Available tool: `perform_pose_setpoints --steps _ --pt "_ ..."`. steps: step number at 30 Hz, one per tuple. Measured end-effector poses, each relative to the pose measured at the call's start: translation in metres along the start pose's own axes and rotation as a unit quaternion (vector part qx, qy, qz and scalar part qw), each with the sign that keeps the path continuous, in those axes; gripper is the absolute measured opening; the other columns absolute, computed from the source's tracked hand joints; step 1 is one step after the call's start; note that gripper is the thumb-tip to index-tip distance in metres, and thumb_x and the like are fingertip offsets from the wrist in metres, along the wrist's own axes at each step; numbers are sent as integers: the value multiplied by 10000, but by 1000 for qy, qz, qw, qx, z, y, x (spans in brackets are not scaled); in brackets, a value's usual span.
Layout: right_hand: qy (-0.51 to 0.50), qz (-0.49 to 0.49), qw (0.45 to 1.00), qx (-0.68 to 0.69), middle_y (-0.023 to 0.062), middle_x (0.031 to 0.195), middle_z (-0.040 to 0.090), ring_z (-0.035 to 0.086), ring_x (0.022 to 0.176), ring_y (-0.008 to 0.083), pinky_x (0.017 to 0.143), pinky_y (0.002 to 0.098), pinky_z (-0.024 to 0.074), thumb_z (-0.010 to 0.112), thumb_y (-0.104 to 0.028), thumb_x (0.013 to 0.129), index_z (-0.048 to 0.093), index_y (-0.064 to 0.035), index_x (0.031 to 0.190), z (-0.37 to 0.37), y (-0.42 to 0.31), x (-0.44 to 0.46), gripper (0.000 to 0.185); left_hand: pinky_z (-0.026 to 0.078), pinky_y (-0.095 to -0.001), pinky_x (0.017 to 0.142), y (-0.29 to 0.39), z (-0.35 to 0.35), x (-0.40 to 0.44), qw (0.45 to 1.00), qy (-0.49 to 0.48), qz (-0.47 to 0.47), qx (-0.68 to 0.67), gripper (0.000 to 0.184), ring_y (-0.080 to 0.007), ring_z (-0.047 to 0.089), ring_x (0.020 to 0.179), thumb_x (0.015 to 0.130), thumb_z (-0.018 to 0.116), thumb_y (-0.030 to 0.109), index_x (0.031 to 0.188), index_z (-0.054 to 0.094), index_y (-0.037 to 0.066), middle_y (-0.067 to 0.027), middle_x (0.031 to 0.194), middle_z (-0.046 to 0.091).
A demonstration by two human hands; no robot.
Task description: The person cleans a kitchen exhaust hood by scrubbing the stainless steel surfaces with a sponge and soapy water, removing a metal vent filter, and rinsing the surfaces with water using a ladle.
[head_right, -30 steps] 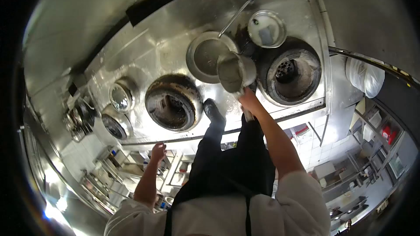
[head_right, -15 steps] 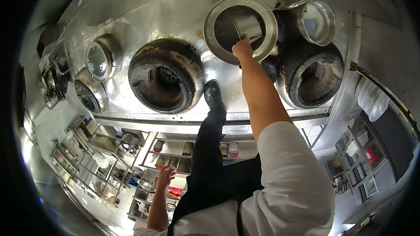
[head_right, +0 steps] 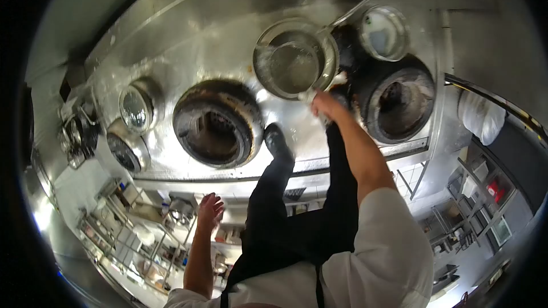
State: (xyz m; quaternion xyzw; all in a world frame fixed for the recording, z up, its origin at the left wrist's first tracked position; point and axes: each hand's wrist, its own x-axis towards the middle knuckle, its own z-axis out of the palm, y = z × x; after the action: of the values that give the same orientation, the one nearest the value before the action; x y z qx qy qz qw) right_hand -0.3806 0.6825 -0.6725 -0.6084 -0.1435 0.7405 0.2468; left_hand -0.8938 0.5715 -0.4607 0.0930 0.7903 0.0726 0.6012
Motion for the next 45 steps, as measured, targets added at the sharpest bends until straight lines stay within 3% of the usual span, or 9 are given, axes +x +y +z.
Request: perform_pose_setpoints --steps 2,8,11,18,20,25,28,31,45 --pt "-54 -46 996 -57 37 607 511 547 536 159 431 316 422 572 4 616 552 -19 763 1 -3 -46 150 518 -324 734 52 47 2 995 -50 4 -83 458 -247 614 939 913 587 315 1259 455 46 -148 1122 595" --pt "-106 25 951 291 8 650 476 460 483 108 428 289 391 565 -160 866 496 -104 919 39 -149 -255 104 522 -301 643 213 245 19 941 -298 95 -130 184 -192 615 743 913 588 246 951 543 72 -73 837 591" --pt "-102 -8 966 238 17 699 498 484 513 121 458 307 421 563 -190 865 515 -86 937 24 -237 -340 135 504 -416 888 303 353 54 844 -489 173 -137 360 -269 603 1023 950 470 243 1203 556 3 -146 1146 619" --pt "70 -202 968 130 91 646 540 555 522 191 442 340 477 483 -131 893 551 0 846 -32 -445 -478 155 505 -410 793 581 544 -204 674 -604 413 -100 361 -271 611 912 918 494 320 1108 615 39 -128 1065 635" --pt "109 -320 932 128 80 639 544 560 548 195 485 334 490 490 -147 911 554 0 841 -51 -479 -509 175 504 -372 764 616 573 -328 780 -275 562 18 314 -245 614 891 896 548 289 1059 612 29 -114 1011 639" --pt "-2 -431 871 236 79 804 567 541 597 159 497 296 466 437 -190 940 461 37 1085 -160 -511 -533 271 488 -388 632 667 627 -429 732 -525 406 -154 231 -210 433 522 941 369 83 746 464 3 -100 601 410" --pt "-117 -408 859 288 89 854 564 525 601 147 469 279 438 455 -201 927 430 64 1168 -230 -492 -564 360 501 -421 757 697 656 -381 682 -605 412 9 257 -259 552 711 960 412 184 906 526 -40 -149 774 547" --pt "-70 -378 843 375 69 861 555 498 541 135 416 274 398 473 -243 911 374 51 1290 -270 -436 -579 489 546 -413 766 643 661 -357 818 -452 355 -6 244 -273 617 853 946 469 196 1042 555 -11 -141 933 622" --pt "9 -150 817 557 83 803 594 567 631 204 555 362 485 617 -291 825 524 -53 1174 -275 -180 -533 433 522 -451 826 489 603 -228 903 -364 200 113 249 -309 592 921 891 559 168 1077 530 4 -158 1015 583"
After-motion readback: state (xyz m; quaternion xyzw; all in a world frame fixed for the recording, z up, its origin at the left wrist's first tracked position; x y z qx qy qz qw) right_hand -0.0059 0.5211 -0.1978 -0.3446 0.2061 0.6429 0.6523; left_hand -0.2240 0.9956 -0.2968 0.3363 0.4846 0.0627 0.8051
